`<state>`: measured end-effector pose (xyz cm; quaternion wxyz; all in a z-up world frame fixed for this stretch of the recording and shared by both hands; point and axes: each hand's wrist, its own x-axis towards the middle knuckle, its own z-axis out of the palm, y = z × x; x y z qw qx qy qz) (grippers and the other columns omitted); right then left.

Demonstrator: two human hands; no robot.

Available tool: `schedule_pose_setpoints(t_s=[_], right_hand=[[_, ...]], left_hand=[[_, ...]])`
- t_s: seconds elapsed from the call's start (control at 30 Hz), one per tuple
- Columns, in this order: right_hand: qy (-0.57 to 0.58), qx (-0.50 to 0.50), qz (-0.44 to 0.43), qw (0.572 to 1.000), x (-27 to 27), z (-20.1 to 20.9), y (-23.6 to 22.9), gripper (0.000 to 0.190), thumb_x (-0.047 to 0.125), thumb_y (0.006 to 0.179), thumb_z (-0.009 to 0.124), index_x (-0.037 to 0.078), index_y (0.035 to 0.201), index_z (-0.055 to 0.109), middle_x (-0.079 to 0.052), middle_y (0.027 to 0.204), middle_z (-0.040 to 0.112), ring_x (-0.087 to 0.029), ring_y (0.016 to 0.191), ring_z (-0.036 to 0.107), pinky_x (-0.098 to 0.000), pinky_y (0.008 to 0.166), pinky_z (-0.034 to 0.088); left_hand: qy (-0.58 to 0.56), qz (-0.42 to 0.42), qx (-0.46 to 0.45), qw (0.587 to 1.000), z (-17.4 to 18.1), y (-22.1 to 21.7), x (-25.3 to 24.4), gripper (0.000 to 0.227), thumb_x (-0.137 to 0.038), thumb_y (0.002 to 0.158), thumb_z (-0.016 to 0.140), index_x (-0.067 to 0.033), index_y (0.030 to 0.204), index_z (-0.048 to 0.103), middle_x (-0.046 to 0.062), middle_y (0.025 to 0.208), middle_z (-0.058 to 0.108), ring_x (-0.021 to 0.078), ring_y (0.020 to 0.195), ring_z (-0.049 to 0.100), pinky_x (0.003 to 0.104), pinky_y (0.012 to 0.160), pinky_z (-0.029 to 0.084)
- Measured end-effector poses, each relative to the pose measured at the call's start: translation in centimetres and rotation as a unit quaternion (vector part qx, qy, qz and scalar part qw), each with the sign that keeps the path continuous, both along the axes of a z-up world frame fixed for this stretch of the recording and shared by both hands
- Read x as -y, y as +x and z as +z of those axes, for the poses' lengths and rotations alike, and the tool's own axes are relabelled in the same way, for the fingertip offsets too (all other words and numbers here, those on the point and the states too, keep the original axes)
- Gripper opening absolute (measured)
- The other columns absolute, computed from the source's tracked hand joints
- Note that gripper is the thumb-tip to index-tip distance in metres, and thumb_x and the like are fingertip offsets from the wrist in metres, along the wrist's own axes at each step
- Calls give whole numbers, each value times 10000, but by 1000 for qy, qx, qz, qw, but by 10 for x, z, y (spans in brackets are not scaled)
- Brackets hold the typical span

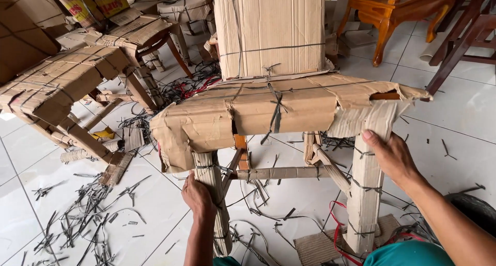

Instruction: The person is assembling a chair made of cardboard by securing it with wire. They wrap and twist the wire around the cardboard sections to hold them together.

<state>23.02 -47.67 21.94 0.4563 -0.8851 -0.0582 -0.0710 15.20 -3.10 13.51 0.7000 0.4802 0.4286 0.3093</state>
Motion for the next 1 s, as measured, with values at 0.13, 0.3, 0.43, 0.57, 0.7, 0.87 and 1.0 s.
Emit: schedule_pose_setpoints(t_s=[0.13,0.3,0.43,0.57,0.7,0.87,1.0], right_hand=[[39,27,-38,998,-8,-1,25,656,725,966,405,169,632,310,11,555,282,-175,517,302,-360,502,241],[25,41,-73,996,-14,-1,57,706,763,996,373,162,625,384,2,550,309,-188,542,337,-372,532,240],[73,27,-100,992,-17,7,81,628,706,1008,509,130,998,758,-40,871,678,-209,883,572,-372,692,405],[56,-3,-106,993,-20,12,97,705,814,974,461,147,802,610,-22,649,441,-184,614,419,-363,513,308],[54,2,-99,994,-23,16,96,704,798,990,479,140,820,663,-37,657,468,-191,649,423,-380,560,313],[103,-9,-117,988,-29,20,91,615,743,983,578,149,975,736,2,772,570,-156,728,472,-356,583,348],[95,2,-120,988,-35,26,77,637,727,1002,554,103,1007,680,-34,920,635,-198,884,549,-373,703,416]], left_hand=[[-18,-2,-26,999,38,11,10,253,-290,1002,566,-42,998,614,24,1045,593,198,993,515,308,930,400],[-41,-22,-48,998,63,23,14,305,-302,1006,546,-30,952,673,81,997,688,240,936,584,351,848,449],[-18,-30,-73,997,67,42,8,325,-331,993,546,-54,822,549,63,819,533,231,782,459,380,751,402],[-1,-56,-60,997,66,55,1,375,-360,1008,509,-41,848,622,63,818,574,214,758,459,374,723,418],[5,-70,-101,992,78,53,1,440,-390,1004,457,-15,1041,683,132,1011,676,277,903,576,400,841,464],[30,-109,-107,988,54,60,-23,406,-440,1030,489,-83,858,580,62,843,556,218,758,449,381,671,381],[-22,-107,25,994,23,51,-39,481,-323,1077,537,-204,659,330,-44,549,297,120,460,291,334,419,270]])
